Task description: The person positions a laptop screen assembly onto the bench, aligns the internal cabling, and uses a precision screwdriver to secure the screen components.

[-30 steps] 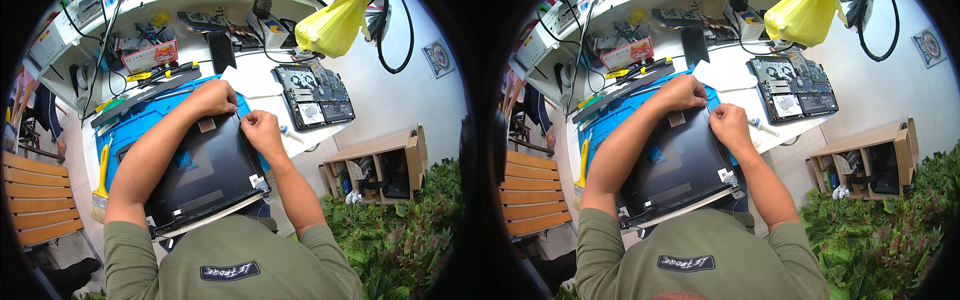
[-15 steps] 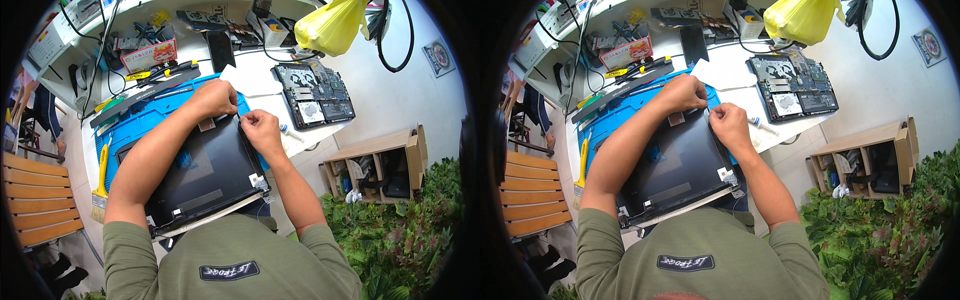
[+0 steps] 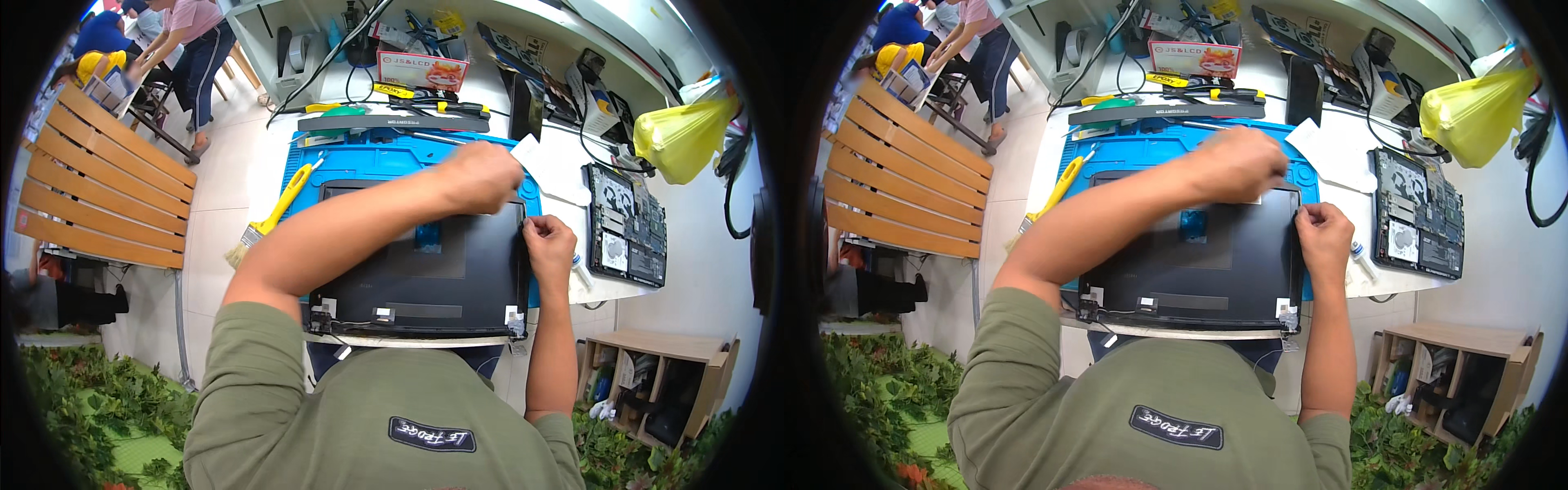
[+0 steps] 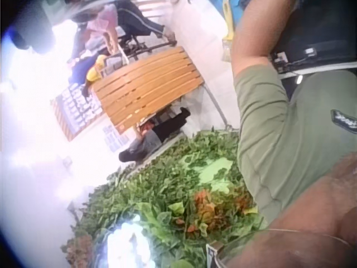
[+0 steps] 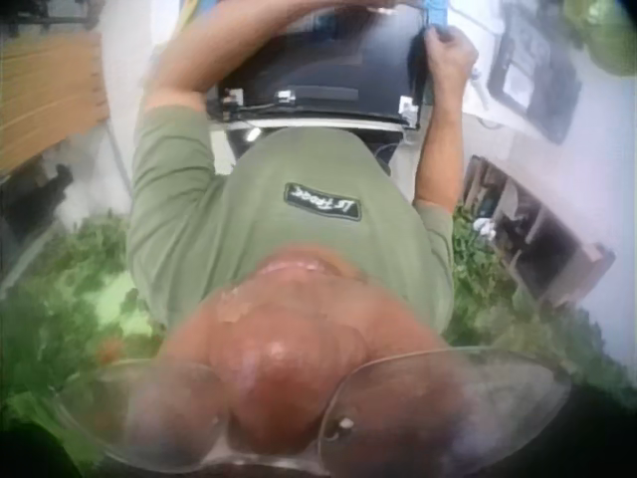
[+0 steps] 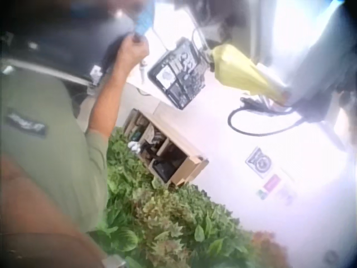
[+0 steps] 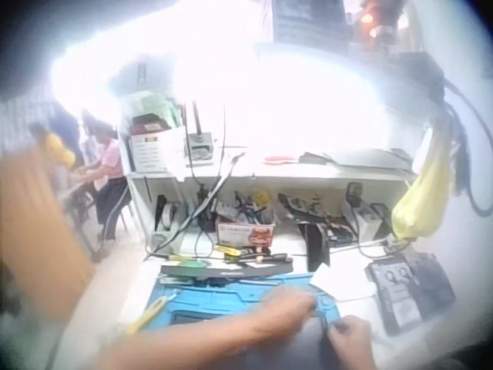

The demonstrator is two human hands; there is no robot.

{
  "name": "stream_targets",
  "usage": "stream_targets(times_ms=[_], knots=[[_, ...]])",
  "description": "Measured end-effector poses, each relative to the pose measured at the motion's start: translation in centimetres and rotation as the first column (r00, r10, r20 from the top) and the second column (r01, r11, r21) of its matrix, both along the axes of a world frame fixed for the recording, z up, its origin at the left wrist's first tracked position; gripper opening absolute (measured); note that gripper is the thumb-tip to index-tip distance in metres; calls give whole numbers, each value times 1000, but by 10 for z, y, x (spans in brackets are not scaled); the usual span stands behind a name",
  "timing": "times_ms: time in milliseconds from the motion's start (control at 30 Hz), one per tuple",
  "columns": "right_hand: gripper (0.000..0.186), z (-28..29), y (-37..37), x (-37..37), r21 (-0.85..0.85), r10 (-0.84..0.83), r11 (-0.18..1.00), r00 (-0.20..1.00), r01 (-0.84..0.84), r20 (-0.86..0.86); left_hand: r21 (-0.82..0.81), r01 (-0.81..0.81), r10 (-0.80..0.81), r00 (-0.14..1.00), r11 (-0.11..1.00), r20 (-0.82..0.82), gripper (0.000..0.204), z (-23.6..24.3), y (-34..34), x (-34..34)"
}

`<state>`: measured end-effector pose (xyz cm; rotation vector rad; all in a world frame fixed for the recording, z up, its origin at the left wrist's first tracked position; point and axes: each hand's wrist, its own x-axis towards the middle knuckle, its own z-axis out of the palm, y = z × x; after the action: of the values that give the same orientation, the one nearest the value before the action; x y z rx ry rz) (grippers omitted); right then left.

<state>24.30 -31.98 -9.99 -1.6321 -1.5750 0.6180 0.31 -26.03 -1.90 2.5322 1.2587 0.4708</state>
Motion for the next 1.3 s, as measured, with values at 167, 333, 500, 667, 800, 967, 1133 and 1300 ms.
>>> stream_targets(times_ms=[167,333,500,667,800,967,1133,1300], knots=[[19,-3,3,-1,34,15,999,999,-14,-35,150,-225,189,957,963,220,21,49,-16,-120],[17,-1,2,-2,71,40,997,994,-33,-99,113,-326,301,934,939,192,18,39,-13,-158],[18,-1,-1,-1,68,41,997,987,-31,-156,185,-153,172,981,971,-89,24,-14,10,-115],[17,-6,-3,1,117,60,992,978,-37,-198,118,-201,226,934,973,-277,23,-26,35,-86],[17,-5,-4,1,132,70,990,978,-44,-196,95,-182,196,967,979,-165,20,-30,43,-83],[18,-7,-4,1,155,74,987,980,-45,-187,35,-212,213,930,977,-300,17,-31,50,-82],[16,1,-7,0,110,71,993,976,-49,-205,70,-156,170,930,985,-325,18,-35,50,-84],[16,-1,-7,1,95,56,995,978,-37,-203,85,-137,153,962,987,-226,18,-30,36,-79]])
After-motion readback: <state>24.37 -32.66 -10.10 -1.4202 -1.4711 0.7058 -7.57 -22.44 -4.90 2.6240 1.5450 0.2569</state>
